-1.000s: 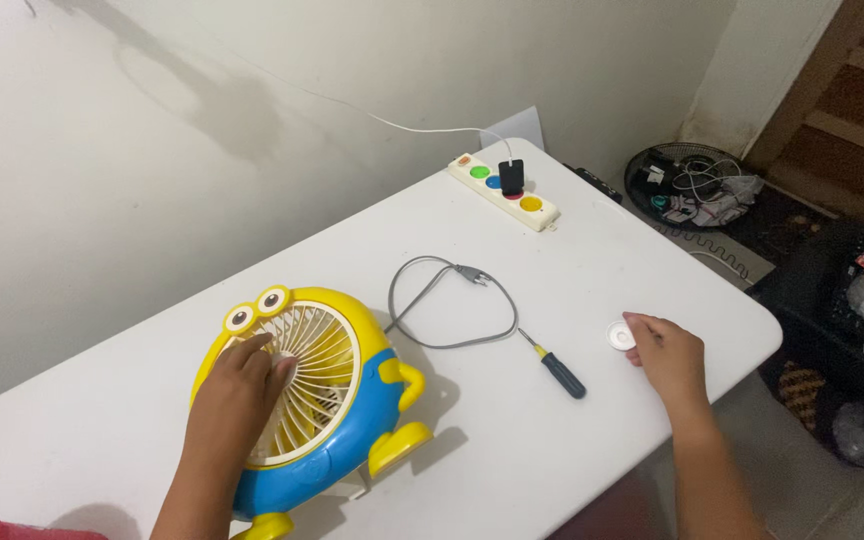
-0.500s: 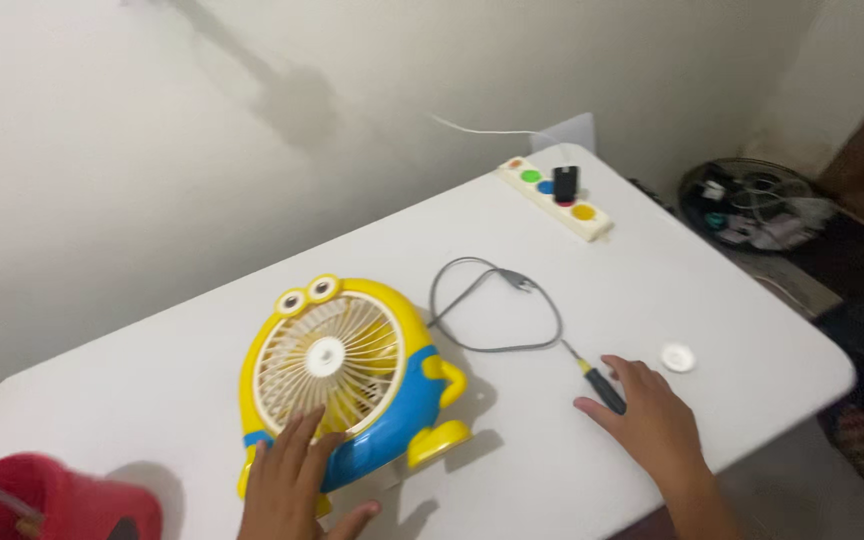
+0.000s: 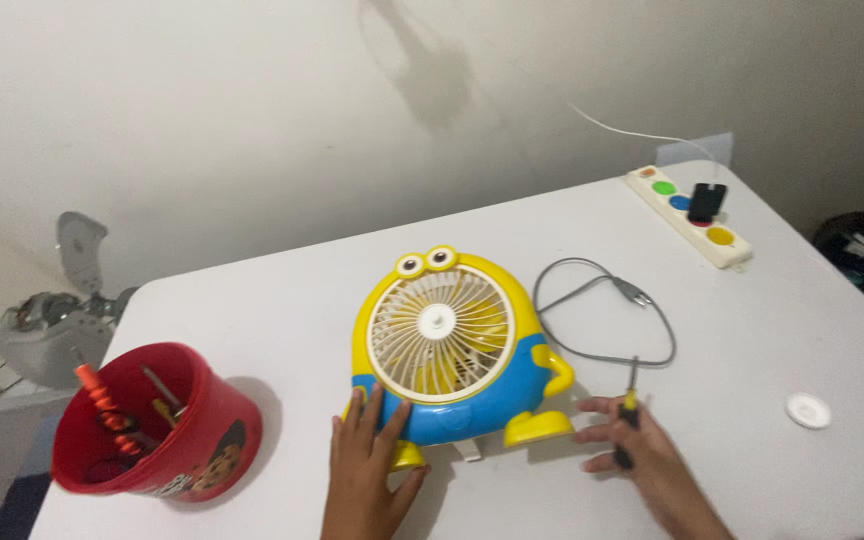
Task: The person unplugs a yellow and blue electric fan, removes the front grill and central hub cap, then uses a screwdriver to remove several screws from the fan's base and rear housing. The person places the removed screws on the table.
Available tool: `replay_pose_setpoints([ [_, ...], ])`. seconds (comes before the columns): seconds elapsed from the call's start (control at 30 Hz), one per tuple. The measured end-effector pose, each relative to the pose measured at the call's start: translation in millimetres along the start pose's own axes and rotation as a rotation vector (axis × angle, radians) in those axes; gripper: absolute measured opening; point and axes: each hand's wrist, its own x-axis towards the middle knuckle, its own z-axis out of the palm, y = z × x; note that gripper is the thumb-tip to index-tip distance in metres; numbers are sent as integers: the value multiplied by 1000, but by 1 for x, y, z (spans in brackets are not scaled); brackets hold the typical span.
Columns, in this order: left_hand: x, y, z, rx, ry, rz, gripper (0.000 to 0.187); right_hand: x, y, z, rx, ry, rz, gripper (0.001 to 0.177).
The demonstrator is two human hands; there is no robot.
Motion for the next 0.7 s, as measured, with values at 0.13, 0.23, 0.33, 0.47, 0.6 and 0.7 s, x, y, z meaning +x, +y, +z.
replay_pose_setpoints([
  [0.13, -5, 2, 0, -44, 19, 13, 90, 1, 13, 46, 236, -97, -39, 28],
  [0.23, -7, 0, -1, -77, 1, -8, 90, 8, 26, 62, 348, -48, -40, 33],
  [0.33, -10, -3, 2, -116, 32, 11, 89, 15, 40, 66, 460, -85, -183, 35],
  [0.47, -15, -6, 10, -136, 41, 8, 92, 26, 55, 73, 564, -42, -272, 39],
  [0.6, -15, -7, 19, -145, 50, -13, 94, 27, 56, 83, 685, -98, -534, 45],
  [0.7, -19, -6, 25, -188, 31, -51, 95, 17, 47, 88, 686, -56, -566, 44],
])
